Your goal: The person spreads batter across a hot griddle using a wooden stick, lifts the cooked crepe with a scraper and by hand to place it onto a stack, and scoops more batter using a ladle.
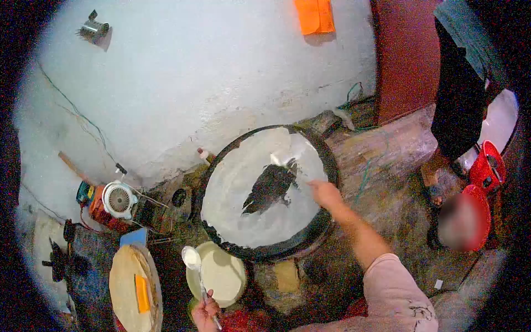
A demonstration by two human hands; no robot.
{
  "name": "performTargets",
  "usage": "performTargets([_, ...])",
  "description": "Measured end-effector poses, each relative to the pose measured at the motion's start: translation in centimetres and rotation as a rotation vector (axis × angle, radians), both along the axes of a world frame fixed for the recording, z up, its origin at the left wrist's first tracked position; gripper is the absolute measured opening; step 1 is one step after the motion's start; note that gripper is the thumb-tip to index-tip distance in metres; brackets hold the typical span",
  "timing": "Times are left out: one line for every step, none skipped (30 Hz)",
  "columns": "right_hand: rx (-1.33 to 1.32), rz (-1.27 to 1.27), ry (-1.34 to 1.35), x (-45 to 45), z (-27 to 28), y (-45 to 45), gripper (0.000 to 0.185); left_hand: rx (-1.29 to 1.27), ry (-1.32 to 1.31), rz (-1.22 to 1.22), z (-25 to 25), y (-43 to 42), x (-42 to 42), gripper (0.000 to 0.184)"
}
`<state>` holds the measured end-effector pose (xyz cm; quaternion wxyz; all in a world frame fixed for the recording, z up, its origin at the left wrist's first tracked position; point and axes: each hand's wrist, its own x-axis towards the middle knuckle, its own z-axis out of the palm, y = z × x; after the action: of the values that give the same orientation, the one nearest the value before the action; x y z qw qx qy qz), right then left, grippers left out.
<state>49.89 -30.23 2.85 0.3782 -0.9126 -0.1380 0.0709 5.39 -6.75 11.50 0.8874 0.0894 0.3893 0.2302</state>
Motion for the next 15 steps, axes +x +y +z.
performTargets([-0.084, 0.064, -0.090, -2.1, 2.4, 0.5, 0.026, 0.000, -0.001, 0.008, 0.3, -0.1, -0.2, 0.035])
performTargets([-0.088, 0.083, -0.046, -2.3, 2.6, 0.6, 0.026, 0.004, -0.048, 0.002, 0.2, -0.1, -0.4, 0.035])
performTargets([-0.093, 0.100, -0.002, -2.1, 2.9, 0.6, 0.026, 0.007, -0.095, -0.004, 0.3, -0.2, -0.5, 0.034])
performTargets([-0.104, 0.001, 0.005, -2.1, 3.2, 0.6, 0.026, 0.040, -0.054, 0.017, 0.6, -0.4, -0.5, 0.034])
performTargets([-0.115, -0.094, 0.008, -1.9, 3.5, 0.7, 0.026, 0.038, -0.059, 0.028, 0.6, -0.6, -0.6, 0.034])
performTargets([-0.047, -0.118, 0.049, -1.5, 2.5, 0.9, 0.026, 0.053, -0.052, 0.011, 0.6, -0.6, -0.8, 0.034])
performTargets([-0.047, -0.113, 0.050, -2.1, 1.8, 1.6, 0.026, 0.070, -0.044, -0.010, 0.6, -0.5, -0.9, 0.035])
performTargets([-0.070, -0.021, 0.019, -3.1, 1.2, 2.5, 0.026, 0.036, -0.052, -0.001, 0.7, -0.4, -1.0, 0.035])
performTargets([-0.094, 0.072, -0.013, -3.9, 0.7, 3.3, 0.026, 0.034, -0.052, 0.006, 0.6, -0.4, -1.1, 0.035])
performTargets([-0.211, 0.196, -0.015, -5.2, 2.4, 3.5, 0.031, 0.033, -0.053, 0.003, 0.6, -0.4, -1.2, 0.036])
performTargets([-0.217, 0.204, -0.013, -5.8, 3.5, 2.9, 0.031, 0.031, -0.054, -0.001, 0.9, -0.6, -1.1, 0.036])
performTargets([-0.240, 0.230, 0.001, -6.2, 4.6, 2.4, 0.031, 0.083, -0.034, -0.023, 1.4, -1.0, -1.0, 0.030])
performTargets([-0.261, 0.255, 0.015, -6.5, 5.8, 1.7, 0.031, 0.082, -0.032, -0.018, 1.2, -0.8, -1.5, 0.030])
performTargets([-0.226, 0.175, 0.027, -6.8, 7.0, 0.6, 0.031, 0.085, -0.064, -0.037, 0.6, -0.4, -1.7, 0.031])
performTargets([-0.229, 0.177, 0.025, -6.4, 5.9, -0.1, 0.031, 0.085, -0.098, -0.055, 0.0, -0.3, -2.0, 0.032])
